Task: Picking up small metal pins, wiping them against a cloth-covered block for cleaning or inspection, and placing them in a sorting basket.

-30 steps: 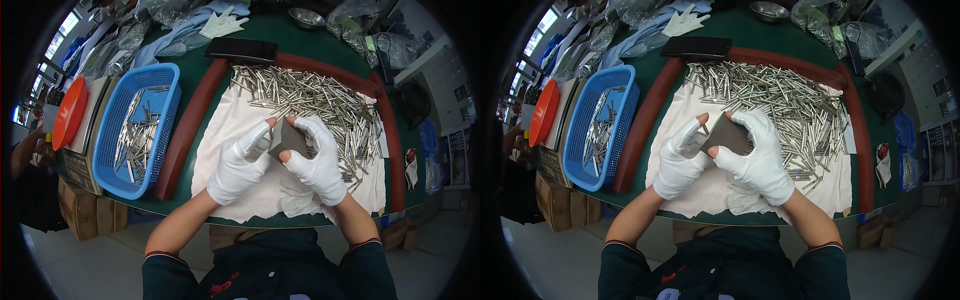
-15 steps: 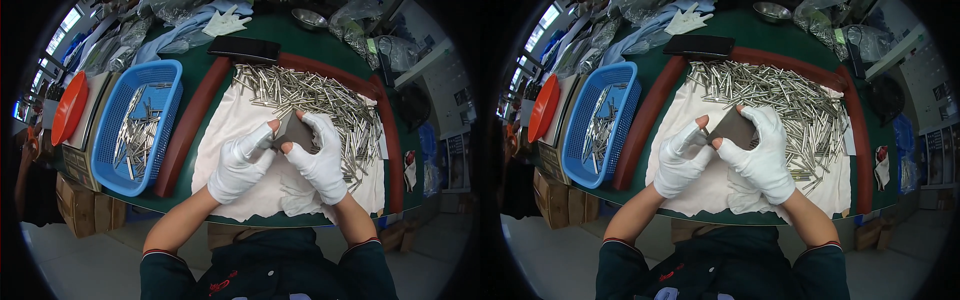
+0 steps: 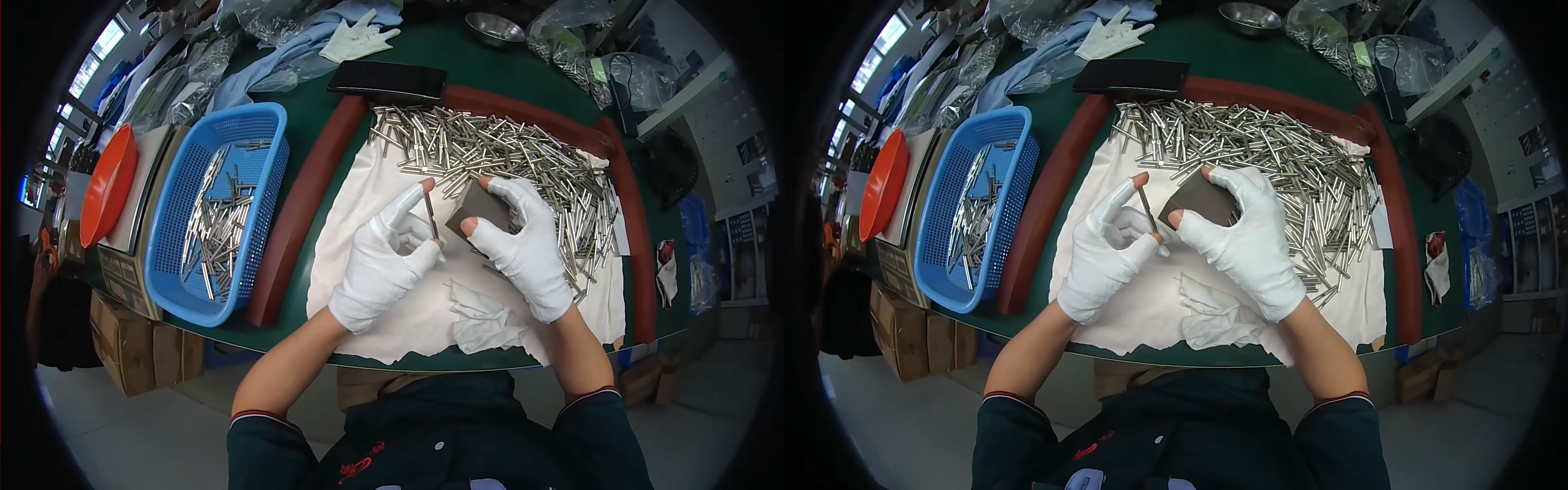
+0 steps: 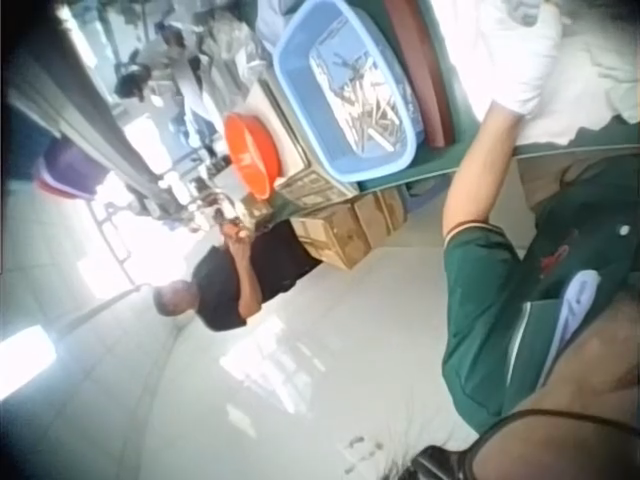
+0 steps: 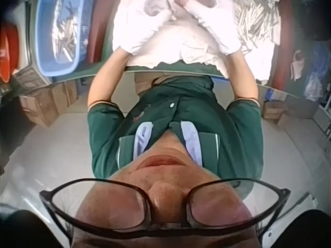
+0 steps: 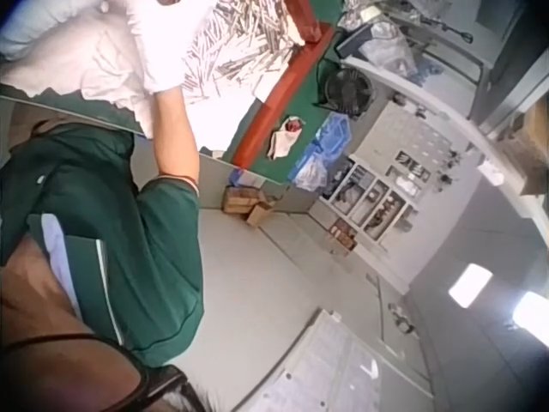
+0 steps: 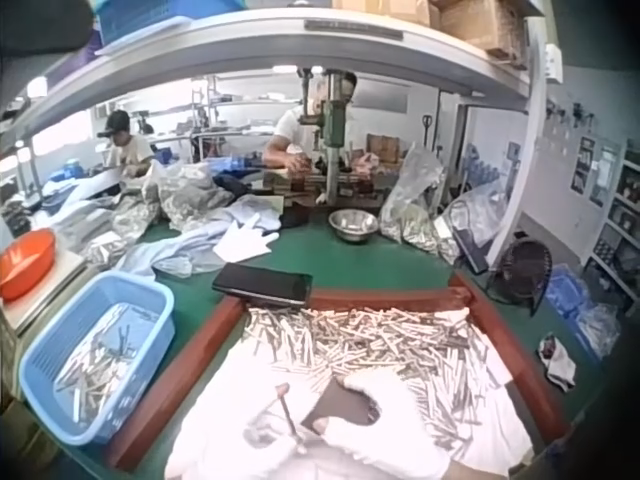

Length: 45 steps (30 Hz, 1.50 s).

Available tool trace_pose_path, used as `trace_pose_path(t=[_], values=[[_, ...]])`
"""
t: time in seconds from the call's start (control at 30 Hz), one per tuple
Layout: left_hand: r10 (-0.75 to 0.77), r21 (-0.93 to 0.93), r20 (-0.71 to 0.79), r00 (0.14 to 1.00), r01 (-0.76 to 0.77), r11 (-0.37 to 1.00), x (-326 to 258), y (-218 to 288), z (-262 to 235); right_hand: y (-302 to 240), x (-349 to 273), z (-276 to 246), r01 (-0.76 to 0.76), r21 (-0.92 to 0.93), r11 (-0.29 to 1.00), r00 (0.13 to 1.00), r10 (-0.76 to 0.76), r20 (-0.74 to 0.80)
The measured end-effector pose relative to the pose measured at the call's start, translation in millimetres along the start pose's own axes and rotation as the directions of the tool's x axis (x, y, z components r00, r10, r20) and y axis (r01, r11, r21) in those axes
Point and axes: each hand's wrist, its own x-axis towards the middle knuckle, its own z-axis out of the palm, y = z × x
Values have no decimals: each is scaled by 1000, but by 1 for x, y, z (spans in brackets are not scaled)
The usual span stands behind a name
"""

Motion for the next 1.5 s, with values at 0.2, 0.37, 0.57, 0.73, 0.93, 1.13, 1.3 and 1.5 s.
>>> trace_pose_path(t=[0.2, 0.37, 0.57, 0.73, 0.93, 1.13, 1.3, 1.5], values=[[172, 166, 51, 984, -178, 970, 0, -9, 2, -5, -2, 1, 20, 28, 999, 991, -24, 133], [303, 301, 113, 946, -323, 897, 0, -9, -2, -5, -4, 1, 43, 38, 998, 989, -48, 140], [278, 193, 86, 957, -290, 937, -1, -14, 0, -6, -5, 1, 119, -32, 992, 985, -114, 132], [262, 107, 64, 963, -267, 958, -2, -18, 3, -2, -6, 0, 192, -159, 969, 981, -182, 73], [279, 177, 73, 958, -288, 941, 0, -16, 2, -4, -7, 1, 263, -216, 940, 964, -263, 32], [96, -29, 72, 993, -94, 995, -3, -5, 0, -2, -1, -7, 82, -264, 961, 997, -80, 18], [-106, -40, 57, 993, 108, 993, 2, 9, -1, 0, 4, -8, 13, -174, 985, 1000, -16, -19], [-137, -64, 59, 989, 141, 988, 4, 9, -3, 2, 1, -4, -12, -121, 993, 998, 19, 56]])
